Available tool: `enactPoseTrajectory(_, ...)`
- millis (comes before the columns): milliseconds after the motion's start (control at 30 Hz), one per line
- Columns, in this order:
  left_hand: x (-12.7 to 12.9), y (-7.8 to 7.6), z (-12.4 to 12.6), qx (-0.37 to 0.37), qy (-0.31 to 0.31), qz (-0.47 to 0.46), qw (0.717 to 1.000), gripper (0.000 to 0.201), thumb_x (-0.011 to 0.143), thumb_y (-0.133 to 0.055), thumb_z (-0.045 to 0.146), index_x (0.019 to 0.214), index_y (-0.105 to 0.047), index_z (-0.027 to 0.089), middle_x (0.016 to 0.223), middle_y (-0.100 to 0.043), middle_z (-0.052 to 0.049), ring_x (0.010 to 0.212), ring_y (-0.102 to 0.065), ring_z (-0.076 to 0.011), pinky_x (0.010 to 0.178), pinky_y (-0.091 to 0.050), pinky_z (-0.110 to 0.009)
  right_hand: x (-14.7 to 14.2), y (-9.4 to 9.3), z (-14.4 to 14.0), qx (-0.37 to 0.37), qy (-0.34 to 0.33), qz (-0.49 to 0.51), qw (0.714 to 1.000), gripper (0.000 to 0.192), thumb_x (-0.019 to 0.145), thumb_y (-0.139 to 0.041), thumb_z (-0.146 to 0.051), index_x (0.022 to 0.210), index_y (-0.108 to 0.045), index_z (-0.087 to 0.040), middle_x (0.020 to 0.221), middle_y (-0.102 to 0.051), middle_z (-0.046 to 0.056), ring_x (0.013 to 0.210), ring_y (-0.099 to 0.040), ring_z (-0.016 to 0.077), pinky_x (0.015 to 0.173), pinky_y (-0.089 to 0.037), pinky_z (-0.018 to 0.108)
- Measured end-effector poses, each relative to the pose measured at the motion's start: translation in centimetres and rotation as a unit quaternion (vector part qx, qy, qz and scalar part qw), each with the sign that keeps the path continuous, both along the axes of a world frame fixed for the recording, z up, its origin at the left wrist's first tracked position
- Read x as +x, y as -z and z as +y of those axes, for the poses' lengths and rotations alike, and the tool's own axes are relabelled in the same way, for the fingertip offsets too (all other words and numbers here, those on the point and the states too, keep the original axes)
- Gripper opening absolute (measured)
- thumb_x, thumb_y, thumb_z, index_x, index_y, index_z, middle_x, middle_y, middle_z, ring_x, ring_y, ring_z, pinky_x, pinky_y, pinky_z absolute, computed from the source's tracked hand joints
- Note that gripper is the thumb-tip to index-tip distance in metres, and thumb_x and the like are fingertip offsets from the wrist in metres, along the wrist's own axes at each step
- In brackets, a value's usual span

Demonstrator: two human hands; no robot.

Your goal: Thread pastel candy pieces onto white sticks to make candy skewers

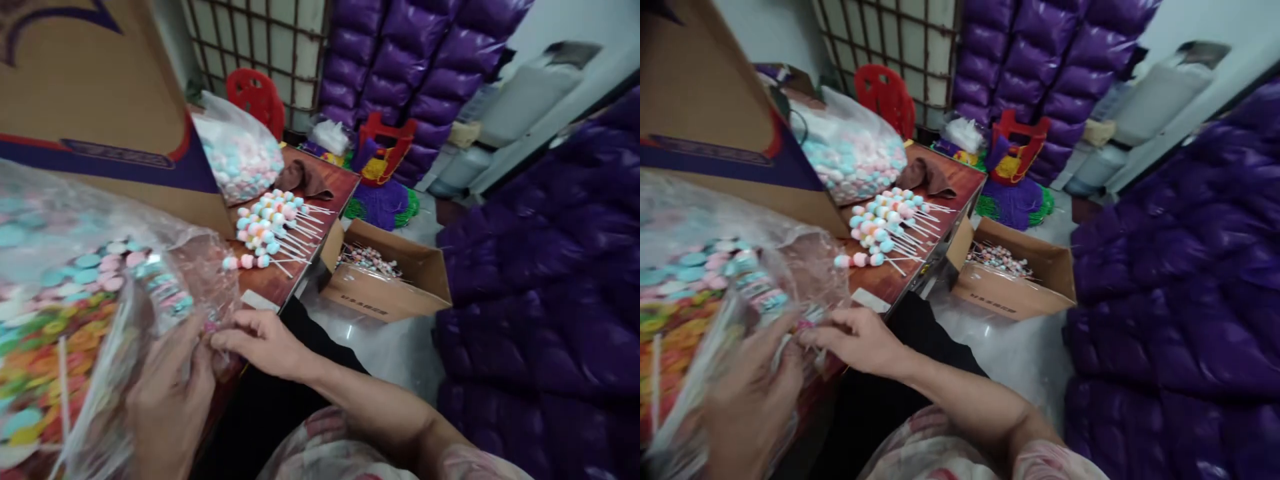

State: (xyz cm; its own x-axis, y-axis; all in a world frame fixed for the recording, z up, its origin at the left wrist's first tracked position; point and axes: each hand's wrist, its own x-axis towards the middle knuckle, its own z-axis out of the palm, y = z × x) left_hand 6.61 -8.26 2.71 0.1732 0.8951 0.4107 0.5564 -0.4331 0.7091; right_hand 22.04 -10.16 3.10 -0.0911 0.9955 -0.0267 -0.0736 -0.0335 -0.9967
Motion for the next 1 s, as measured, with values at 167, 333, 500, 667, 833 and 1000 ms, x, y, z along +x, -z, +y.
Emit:
enactPoseTrajectory(167, 3.6, 0.5, 0.4, -0.036, 0.138, -0.013, 0.99, 0.056, 0.098, -0.048, 0.034, 0.153, -0.04, 0.034, 0.138, -0.064, -0.002, 0.121, -0.064, -0.0232, 0.107, -0.049, -0.039, 4.0, 0.0, -1.3, -0.036, 0.116, 0.154, 0.981, 0.026, 0.083, -0.073, -0.042, 0.076, -0.064, -0.019, 0.062, -0.06, -0.003, 0.049, -0.043, 0.0069, 0.048, -0.038, 0.02)
enactPoseTrajectory(333, 3.1, 2.0, 1.3, 0.023, 0.098, 0.111, 0.989, 0.043, 0.093, -0.057, 0.036, 0.135, -0.061, 0.03, 0.137, -0.062, -0.01, 0.127, -0.056, -0.0331, 0.111, -0.041, -0.049, 12.1, -0.8, -2.1, 0.023, 0.335, 0.132, 0.933, 0.03, 0.097, -0.049, -0.039, 0.084, -0.068, -0.019, 0.073, -0.068, -0.005, 0.051, -0.051, 0.0009, 0.055, -0.041, 0.017)
enactPoseTrajectory(500, 1.8, 2.1, 0.7, -0.001, 0.001, 0.299, 0.954, 0.038, 0.092, -0.058, 0.029, 0.129, -0.066, 0.023, 0.113, -0.063, -0.014, 0.109, -0.058, -0.032, 0.096, -0.047, -0.047, 12.6, 0.4, -1.1, -0.006, 0.319, 0.126, 0.939, 0.021, 0.082, -0.073, -0.038, 0.089, -0.07, -0.019, 0.075, -0.069, -0.002, 0.053, -0.053, 0.0053, 0.051, -0.042, 0.018)
enactPoseTrajectory(667, 0.5, 1.1, 0.8, -0.019, -0.042, 0.224, 0.974, 0.031, 0.097, -0.047, 0.024, 0.119, -0.069, 0.02, 0.093, -0.067, -0.007, 0.09, -0.061, -0.0228, 0.086, -0.048, -0.035, 5.0, 0.9, -1.6, 0.051, 0.142, -0.135, 0.979, 0.013, 0.094, -0.06, -0.027, 0.087, -0.069, -0.019, 0.077, -0.067, 0.001, 0.07, -0.06, 0.0139, 0.069, -0.047, 0.027)
enactPoseTrajectory(833, -2.4, 0.0, 2.2, 0.024, -0.148, 0.125, 0.981, 0.027, 0.094, -0.052, 0.028, 0.111, -0.071, 0.019, 0.093, -0.066, -0.006, 0.085, -0.062, -0.0188, 0.083, -0.049, -0.032, -1.1, 1.6, -1.0, 0.15, 0.031, -0.5, 0.853, 0.014, 0.093, -0.066, -0.03, 0.096, -0.069, -0.017, 0.097, -0.069, 0.01, 0.092, -0.059, 0.0245, 0.082, -0.043, 0.037)
enactPoseTrajectory(1000, -5.7, 0.5, 2.8, 0.048, -0.229, 0.157, 0.959, 0.034, 0.092, -0.05, 0.025, 0.117, -0.072, 0.017, 0.088, -0.059, -0.006, 0.078, -0.057, -0.0196, 0.077, -0.047, -0.033, -3.4, 3.2, -0.4, 0.156, 0.044, -0.592, 0.79, 0.015, 0.097, -0.057, -0.019, 0.089, -0.07, -0.019, 0.088, -0.068, 0.007, 0.082, -0.058, 0.0214, 0.077, -0.038, 0.035)
